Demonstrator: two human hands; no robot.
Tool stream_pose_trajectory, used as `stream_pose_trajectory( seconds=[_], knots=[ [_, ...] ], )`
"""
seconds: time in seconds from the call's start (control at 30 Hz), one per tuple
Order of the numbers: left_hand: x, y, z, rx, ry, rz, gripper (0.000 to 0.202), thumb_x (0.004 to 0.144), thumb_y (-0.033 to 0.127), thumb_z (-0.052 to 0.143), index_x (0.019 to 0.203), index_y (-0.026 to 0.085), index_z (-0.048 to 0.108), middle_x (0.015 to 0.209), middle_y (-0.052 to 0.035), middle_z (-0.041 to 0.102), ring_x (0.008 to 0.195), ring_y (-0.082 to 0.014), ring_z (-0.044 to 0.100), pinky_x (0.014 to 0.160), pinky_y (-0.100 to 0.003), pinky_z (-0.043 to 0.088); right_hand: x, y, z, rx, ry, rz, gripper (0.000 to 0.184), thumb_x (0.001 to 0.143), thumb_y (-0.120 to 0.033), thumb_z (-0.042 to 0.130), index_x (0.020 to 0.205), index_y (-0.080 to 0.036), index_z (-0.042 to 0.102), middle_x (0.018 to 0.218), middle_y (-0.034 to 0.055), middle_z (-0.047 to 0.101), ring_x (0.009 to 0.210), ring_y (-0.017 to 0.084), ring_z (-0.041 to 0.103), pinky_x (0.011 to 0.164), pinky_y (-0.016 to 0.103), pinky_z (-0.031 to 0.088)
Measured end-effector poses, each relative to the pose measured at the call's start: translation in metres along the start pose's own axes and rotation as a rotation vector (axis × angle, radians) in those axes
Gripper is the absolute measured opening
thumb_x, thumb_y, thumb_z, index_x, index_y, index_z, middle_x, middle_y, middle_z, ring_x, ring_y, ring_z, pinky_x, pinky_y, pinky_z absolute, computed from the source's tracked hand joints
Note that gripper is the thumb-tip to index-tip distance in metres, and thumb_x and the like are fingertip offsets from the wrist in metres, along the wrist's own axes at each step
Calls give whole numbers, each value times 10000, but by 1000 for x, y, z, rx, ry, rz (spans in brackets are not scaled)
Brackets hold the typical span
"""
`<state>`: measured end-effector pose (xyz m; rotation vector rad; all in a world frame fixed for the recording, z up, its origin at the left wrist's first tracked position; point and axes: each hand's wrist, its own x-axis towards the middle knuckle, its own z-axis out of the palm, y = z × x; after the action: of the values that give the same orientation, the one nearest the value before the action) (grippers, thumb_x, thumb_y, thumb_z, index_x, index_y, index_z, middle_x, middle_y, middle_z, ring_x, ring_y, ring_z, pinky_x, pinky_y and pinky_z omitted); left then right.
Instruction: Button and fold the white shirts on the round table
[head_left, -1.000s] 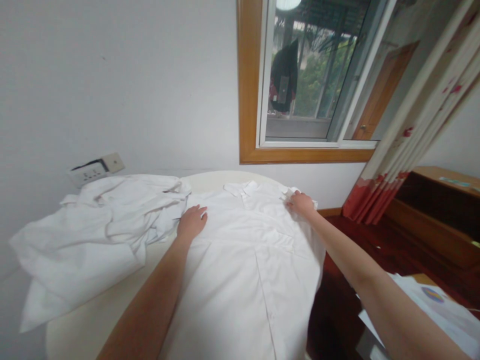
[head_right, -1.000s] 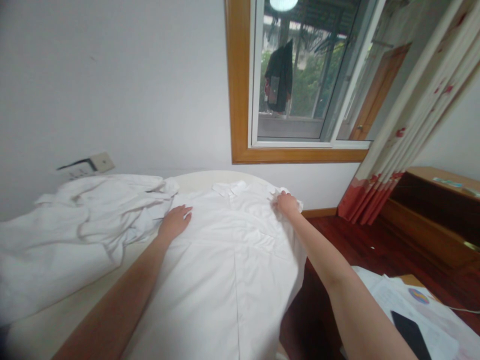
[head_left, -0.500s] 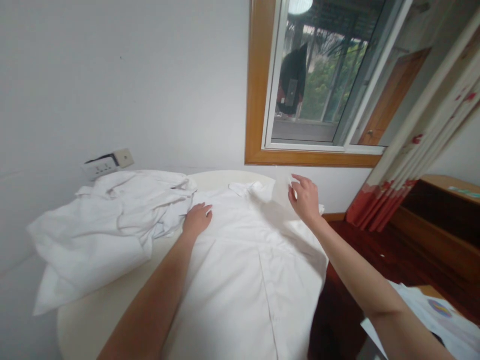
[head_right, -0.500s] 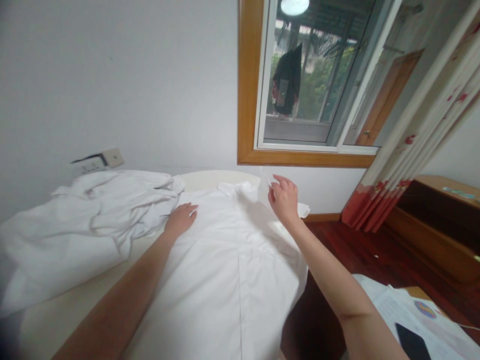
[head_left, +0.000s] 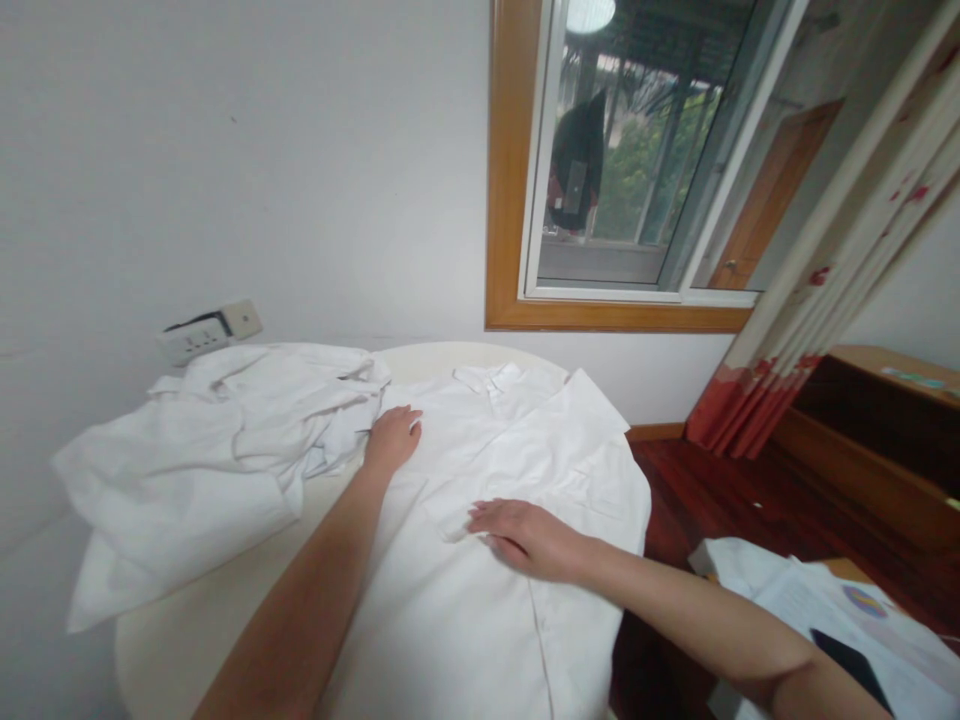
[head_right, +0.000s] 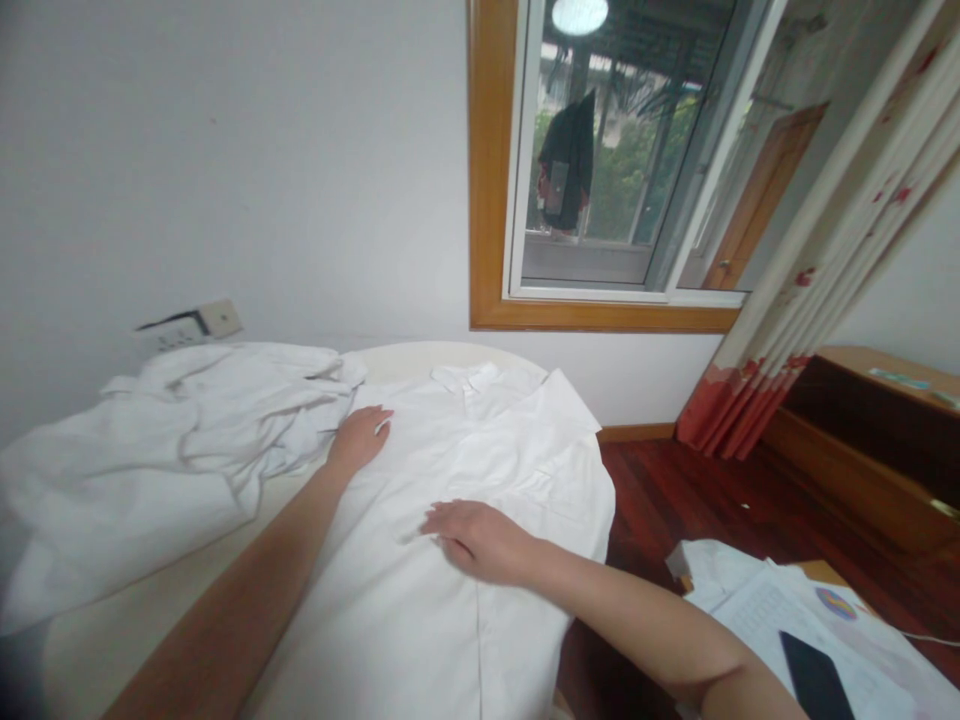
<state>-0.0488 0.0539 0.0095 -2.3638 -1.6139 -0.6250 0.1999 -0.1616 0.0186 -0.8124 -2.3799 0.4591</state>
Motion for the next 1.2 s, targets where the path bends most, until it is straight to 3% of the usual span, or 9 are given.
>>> stream_pose_trajectory(
  seconds=[0.1,0.27,0.43,0.63,0.73,0.83,1.0,1.1,1.2],
  knots=[
    [0,22,-18,-100,18,88,351,885,251,402,1108,210,670,1119,-80,672,1095,-226,558,987,-353,392,-1,0,-4,-5,-7,-42,399,842,-128,470,1218,-173,597,1340,116,557,1284,189,474,1077,386,377],
    [-5,75,-40,-192,-325,90,441,925,462,346,839,195,686,824,-69,699,776,-194,624,713,-288,429,-2,2,-3,-4,3,-29,412,817,-106,478,1200,-170,615,1333,117,563,1278,185,479,1072,369,379],
    [-21,107,-46,-192,-522,108,591,907,594,293,780,172,686,814,-106,704,752,-223,643,673,-305,419,-4,2,-10,27,-28,-40,392,824,-201,549,1210,-218,615,1316,89,582,1255,194,504,1082,390,355],
    [-55,103,-46,-67,-443,95,454,917,516,385,989,162,660,1051,-136,682,980,-239,637,817,-311,436,8,27,-29,-182,47,136,421,934,-321,440,1331,-205,524,1389,117,510,1322,213,423,1098,427,316],
    [-66,98,-53,-4,-447,16,432,934,508,346,996,191,633,987,-112,699,915,-230,655,757,-308,442,16,64,-42,-346,-97,285,529,950,-451,397,1425,-218,410,1506,130,334,1403,270,274,1117,521,229],
    [-72,96,-59,55,-448,-22,419,931,522,346,986,209,619,903,-96,712,855,-222,667,712,-294,429,14,112,-63,-432,-213,432,651,934,-597,317,1468,-225,335,1545,110,243,1432,264,190,1143,514,148],
    [-77,97,-57,59,-430,-16,407,925,529,359,966,221,622,874,-86,717,840,-215,669,696,-279,409,-5,174,-101,-591,-128,764,648,950,-600,240,1474,-227,319,1555,82,230,1435,240,184,1149,468,148],
    [-74,96,-63,21,-392,-33,397,919,527,366,925,230,630,862,-74,716,827,-216,663,672,-272,393,-8,186,-109,-672,-62,881,607,969,-553,233,1450,-207,364,1538,102,277,1429,258,197,1136,498,155],
    [-68,92,-86,-86,-324,-72,434,933,516,309,827,233,621,817,-47,705,788,-191,646,650,-256,378,2,178,-107,-703,-3,831,583,975,-526,243,1427,-194,400,1516,114,324,1423,272,212,1132,509,161]
  ],
)
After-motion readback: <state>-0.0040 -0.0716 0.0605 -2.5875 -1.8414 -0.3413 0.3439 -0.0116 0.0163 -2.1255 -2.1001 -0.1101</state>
